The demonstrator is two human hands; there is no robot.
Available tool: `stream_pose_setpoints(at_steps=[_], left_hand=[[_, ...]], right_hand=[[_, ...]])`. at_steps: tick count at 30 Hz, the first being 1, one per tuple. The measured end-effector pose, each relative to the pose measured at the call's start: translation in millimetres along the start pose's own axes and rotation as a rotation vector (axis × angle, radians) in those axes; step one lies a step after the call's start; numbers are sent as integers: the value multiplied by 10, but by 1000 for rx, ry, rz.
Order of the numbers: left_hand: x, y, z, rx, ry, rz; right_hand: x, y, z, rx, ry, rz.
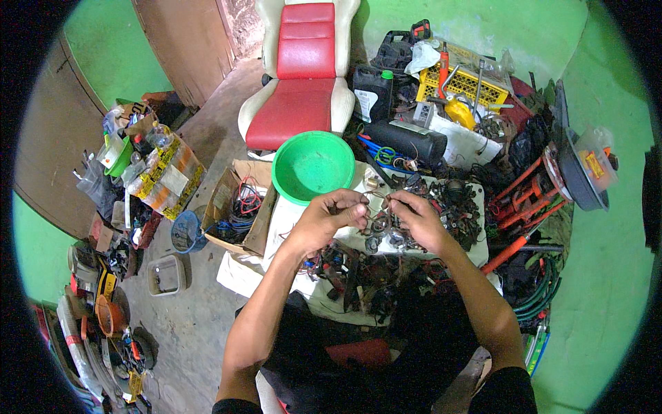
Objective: The person disassembles components of a motorcycle engine by hand, removing a black rubber tube and sorting through various wires and connectors on a white table.
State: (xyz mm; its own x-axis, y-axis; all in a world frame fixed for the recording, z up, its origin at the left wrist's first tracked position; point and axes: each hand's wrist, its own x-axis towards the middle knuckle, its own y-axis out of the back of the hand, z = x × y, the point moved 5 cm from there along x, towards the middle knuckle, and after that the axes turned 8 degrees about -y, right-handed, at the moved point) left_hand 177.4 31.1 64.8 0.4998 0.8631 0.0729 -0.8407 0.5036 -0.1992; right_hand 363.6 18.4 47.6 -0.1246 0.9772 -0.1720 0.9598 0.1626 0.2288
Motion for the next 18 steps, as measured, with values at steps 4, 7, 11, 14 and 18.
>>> stream_pose_setpoints(at_steps=[4,7,11,14,18], left_hand=[[41,-5,11,-191,-36,100],[71,-49,-75,-538,-43,139],[83,-100,-61,-422,-125,223],[54,-167,23,3,-258,192],[37,-273,56,72,-343,179]], right_hand=[[-11,-66,-18,7,17,-85],[-47,-165,-100,-99,71,-26],[-95,-201,-166,-225,115,138],[-93,-180,-159,-259,219,226],[-83,-118,-135,-243,233,257]])
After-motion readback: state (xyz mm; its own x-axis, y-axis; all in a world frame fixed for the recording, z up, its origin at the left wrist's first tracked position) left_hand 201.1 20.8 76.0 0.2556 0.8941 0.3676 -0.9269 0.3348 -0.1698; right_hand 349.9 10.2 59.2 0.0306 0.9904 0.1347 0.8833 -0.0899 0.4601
